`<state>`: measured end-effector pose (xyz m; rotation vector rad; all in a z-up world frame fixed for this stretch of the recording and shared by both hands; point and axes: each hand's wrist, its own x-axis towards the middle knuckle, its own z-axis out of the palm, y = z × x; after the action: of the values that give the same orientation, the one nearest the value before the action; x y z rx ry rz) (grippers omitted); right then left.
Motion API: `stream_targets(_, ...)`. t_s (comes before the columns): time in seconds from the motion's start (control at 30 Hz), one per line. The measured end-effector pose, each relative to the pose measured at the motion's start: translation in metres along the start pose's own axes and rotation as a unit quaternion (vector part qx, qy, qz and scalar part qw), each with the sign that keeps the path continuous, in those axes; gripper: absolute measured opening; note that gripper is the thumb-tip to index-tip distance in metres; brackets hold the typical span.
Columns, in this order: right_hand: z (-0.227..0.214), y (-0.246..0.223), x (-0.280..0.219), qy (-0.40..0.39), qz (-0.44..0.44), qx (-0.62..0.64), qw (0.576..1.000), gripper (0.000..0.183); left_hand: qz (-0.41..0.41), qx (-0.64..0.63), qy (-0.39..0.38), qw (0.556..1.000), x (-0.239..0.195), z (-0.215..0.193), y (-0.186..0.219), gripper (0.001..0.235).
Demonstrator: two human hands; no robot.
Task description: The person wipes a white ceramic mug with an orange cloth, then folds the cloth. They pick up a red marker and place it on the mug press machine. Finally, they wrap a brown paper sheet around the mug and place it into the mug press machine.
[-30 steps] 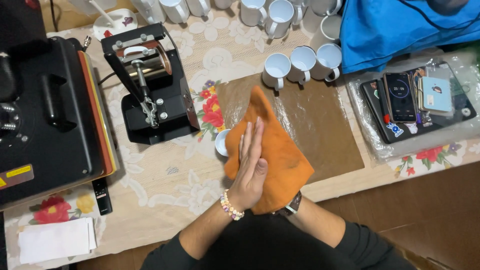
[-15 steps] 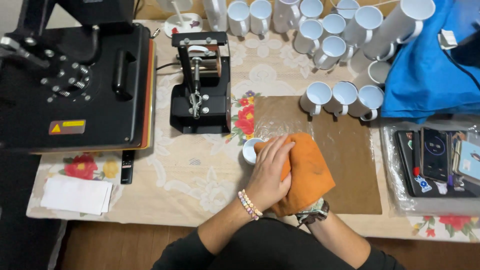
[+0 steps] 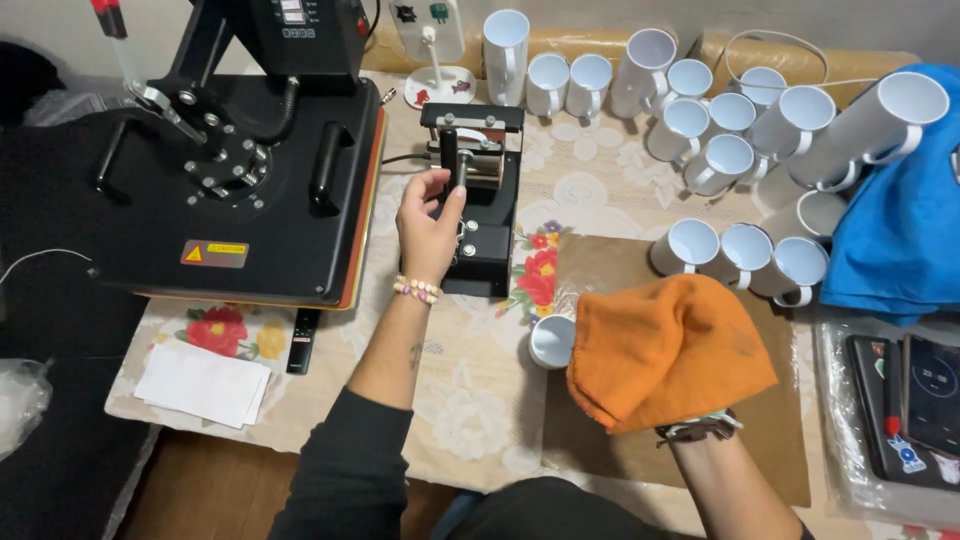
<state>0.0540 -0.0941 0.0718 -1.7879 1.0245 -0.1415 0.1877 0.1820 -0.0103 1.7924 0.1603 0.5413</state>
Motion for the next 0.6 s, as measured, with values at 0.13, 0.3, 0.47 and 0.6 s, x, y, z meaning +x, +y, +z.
stream_targets(0.13, 0.009, -0.018, 0.004, 0.033, 0.039, -0.026, 0.998, 0.027, -0.005, 0.024, 0.033, 0.999, 0.042, 0.012, -0.030, 0.048)
stream_targets(0.3, 0.006, -0.034, 0.022, 0.091, 0.090, -0.062, 0.990, 0.029, -0.064, -0.002, -0.032, 0.997, 0.071, 0.033, -0.048, 0.063)
stream_targets(0.47, 0.002, -0.030, 0.060, 0.183, 0.159, -0.102, 0.965, 0.029, -0.129, -0.009, -0.047, 0.991, 0.097, 0.055, -0.043, 0.023)
stream_targets(0.6, 0.006, -0.006, 0.097, 0.345, 0.279, -0.177, 0.879, 0.027, -0.192, 0.016, 0.005, 0.981, 0.097, 0.059, -0.021, 0.039)
